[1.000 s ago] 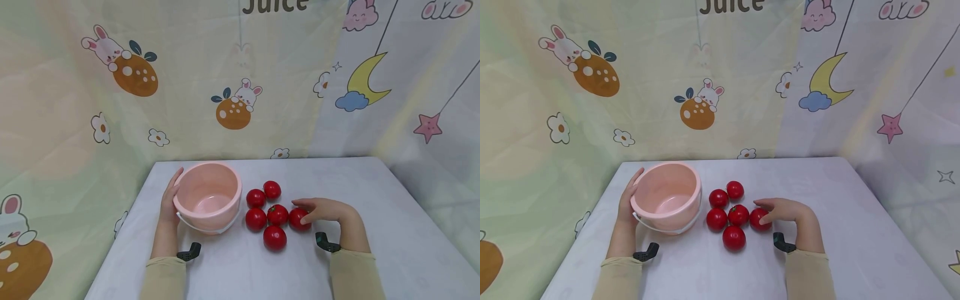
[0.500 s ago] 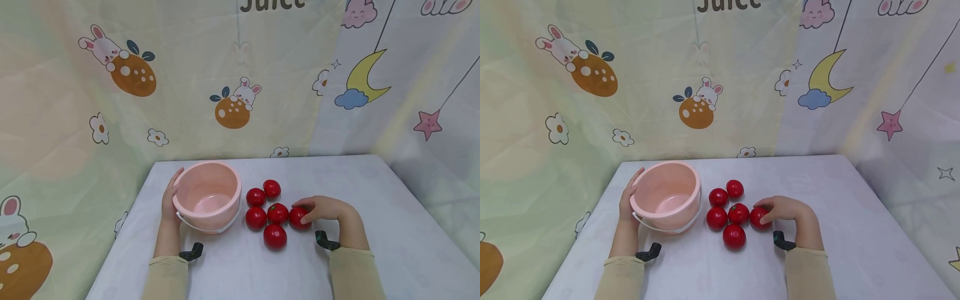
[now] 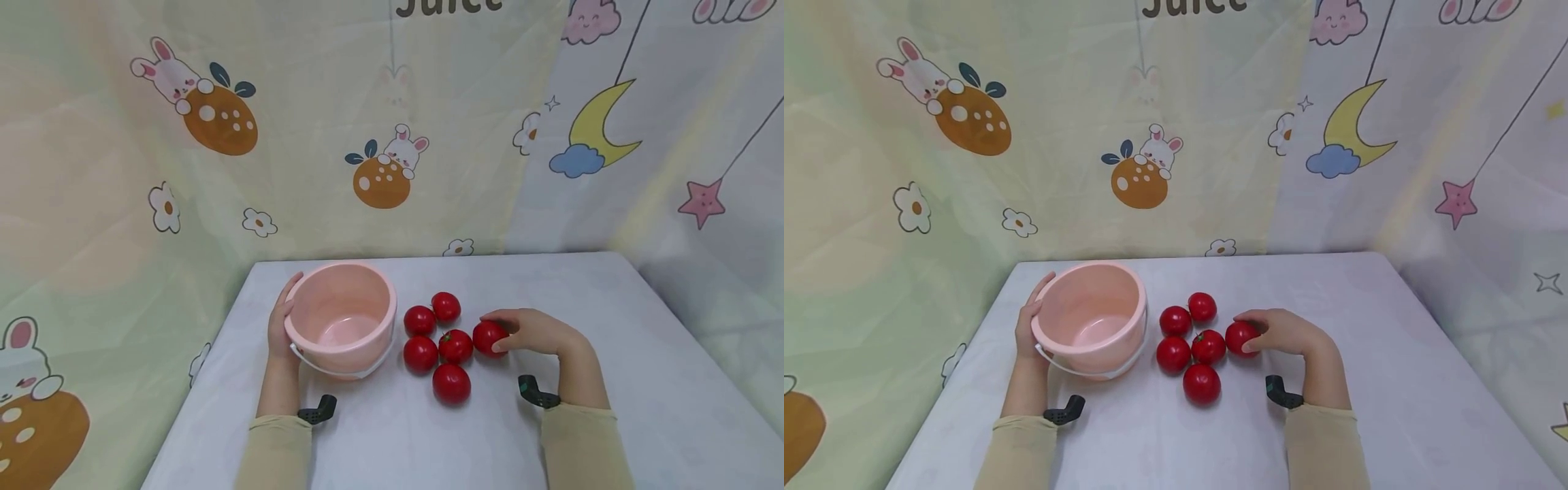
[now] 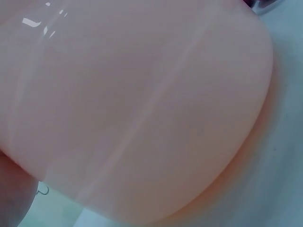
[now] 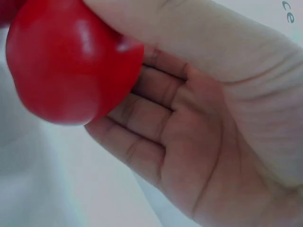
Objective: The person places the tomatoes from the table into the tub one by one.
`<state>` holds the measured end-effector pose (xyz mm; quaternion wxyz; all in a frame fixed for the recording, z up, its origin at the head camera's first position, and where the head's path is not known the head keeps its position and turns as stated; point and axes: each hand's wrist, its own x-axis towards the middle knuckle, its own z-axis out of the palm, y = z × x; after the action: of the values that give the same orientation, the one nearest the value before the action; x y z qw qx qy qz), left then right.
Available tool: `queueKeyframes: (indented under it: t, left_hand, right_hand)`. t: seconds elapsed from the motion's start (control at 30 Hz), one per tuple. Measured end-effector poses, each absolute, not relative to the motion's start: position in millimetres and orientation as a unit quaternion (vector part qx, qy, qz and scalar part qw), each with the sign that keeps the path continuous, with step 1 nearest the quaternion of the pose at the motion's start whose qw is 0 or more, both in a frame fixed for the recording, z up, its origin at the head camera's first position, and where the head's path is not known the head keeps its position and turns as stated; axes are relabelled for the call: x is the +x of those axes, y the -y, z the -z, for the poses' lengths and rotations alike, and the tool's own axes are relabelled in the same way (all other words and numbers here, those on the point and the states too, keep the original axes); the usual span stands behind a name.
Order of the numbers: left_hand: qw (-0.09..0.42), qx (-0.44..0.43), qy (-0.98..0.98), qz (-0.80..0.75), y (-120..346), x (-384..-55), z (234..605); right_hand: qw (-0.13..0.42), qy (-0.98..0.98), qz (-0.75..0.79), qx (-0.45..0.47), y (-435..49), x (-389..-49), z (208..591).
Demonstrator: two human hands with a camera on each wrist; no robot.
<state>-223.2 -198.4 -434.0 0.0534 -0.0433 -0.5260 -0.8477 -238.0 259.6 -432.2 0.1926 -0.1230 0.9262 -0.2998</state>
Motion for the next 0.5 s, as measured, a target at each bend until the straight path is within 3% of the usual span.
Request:
queueKeyframes:
  t: [0.5]
  left_hand:
    - [0.056, -0.047, 0.497, 0.865, 196, -222, 437]
  right_hand:
    - [0.119, -0.915, 0.362, -0.133, -262, -231, 419]
